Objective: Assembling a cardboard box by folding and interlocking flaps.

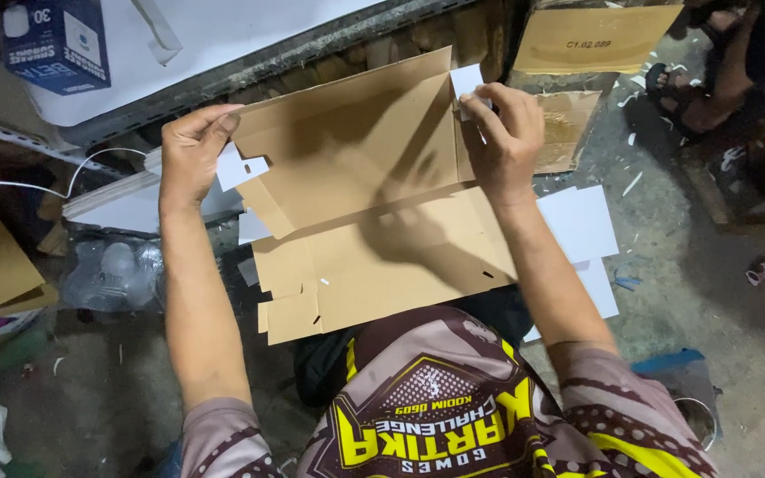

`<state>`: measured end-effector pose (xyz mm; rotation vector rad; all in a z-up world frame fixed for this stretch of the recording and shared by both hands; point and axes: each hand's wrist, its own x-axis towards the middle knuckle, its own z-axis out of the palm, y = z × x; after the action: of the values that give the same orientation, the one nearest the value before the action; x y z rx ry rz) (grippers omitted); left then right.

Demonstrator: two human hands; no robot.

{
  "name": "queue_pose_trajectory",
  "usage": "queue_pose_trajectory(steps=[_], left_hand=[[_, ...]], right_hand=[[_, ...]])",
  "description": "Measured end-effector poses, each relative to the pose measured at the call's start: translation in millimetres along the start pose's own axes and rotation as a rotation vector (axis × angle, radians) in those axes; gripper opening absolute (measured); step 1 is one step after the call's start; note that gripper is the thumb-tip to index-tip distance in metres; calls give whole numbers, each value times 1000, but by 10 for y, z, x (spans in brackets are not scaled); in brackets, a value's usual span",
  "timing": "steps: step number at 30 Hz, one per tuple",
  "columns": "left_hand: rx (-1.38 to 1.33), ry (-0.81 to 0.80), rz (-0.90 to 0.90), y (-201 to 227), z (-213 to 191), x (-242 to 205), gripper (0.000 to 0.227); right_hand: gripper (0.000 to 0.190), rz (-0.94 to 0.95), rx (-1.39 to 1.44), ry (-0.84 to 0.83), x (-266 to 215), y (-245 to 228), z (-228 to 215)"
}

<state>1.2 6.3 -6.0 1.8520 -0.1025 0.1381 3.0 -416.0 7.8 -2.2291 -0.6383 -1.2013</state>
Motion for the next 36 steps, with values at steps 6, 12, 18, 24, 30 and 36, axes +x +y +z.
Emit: queue_pose_trajectory(steps=[6,12,18,24,30,36], left_hand=[[1,-36,-27,152,24,8,19],[-37,-56,-22,116,60,43,19],[-17,-53,-4,87,64,60,19],[-56,-56,-22,82,62,40,22],[-37,-36,-21,30,59,38,22],[-3,-49,3,51,85,43,20]], right_hand=[[9,-461,-96,-107,250,462,-107],[16,-665,-114,-257,419,654,-147],[15,-703,-227,-312,438,665,-91],[22,-667,-201,-263,457,627,-61],[28,-699,-225,-214,583,531,-135],[23,-696,-213,-239,581,531,-167]])
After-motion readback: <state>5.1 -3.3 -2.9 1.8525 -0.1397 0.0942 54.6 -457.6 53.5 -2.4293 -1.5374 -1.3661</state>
